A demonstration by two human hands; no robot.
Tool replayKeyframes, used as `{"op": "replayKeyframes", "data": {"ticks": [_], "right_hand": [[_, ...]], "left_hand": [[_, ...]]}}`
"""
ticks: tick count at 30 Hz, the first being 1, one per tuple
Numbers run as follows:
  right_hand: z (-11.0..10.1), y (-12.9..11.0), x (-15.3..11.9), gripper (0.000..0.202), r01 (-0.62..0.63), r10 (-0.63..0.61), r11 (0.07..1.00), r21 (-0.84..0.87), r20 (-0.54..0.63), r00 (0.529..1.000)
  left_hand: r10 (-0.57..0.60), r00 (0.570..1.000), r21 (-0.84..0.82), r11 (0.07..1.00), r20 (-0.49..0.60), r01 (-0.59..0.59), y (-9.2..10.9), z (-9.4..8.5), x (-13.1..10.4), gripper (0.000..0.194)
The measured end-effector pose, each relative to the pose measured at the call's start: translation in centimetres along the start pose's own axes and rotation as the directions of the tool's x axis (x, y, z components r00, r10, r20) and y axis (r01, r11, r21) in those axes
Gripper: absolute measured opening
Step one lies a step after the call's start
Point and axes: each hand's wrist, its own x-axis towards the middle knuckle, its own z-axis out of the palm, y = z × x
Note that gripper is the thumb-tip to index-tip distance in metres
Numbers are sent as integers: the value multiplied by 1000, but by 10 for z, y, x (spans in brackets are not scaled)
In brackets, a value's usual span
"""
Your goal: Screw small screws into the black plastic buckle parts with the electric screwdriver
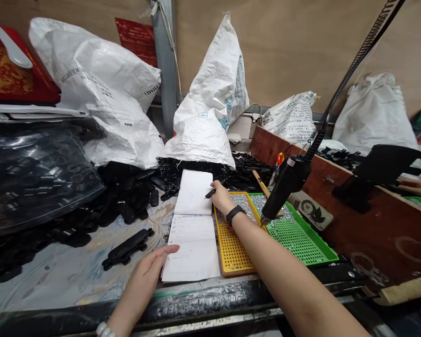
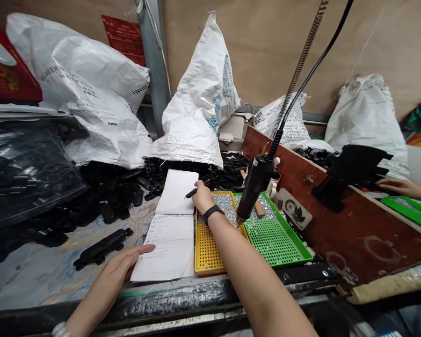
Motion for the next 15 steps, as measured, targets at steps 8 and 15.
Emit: {"op": "replayKeyframes", "data": {"ticks": [8,15], "right_hand": [[3,-14,1,39,10,-13,999,-41,-82,997],[10,-18,-4,39,41,-40,999,3,-78,996]], "left_hand": [[34,997,31,999,-68,-32,5,2,0,47],[34,996,14,999,-84,-33,8,4,-1,44]]}}
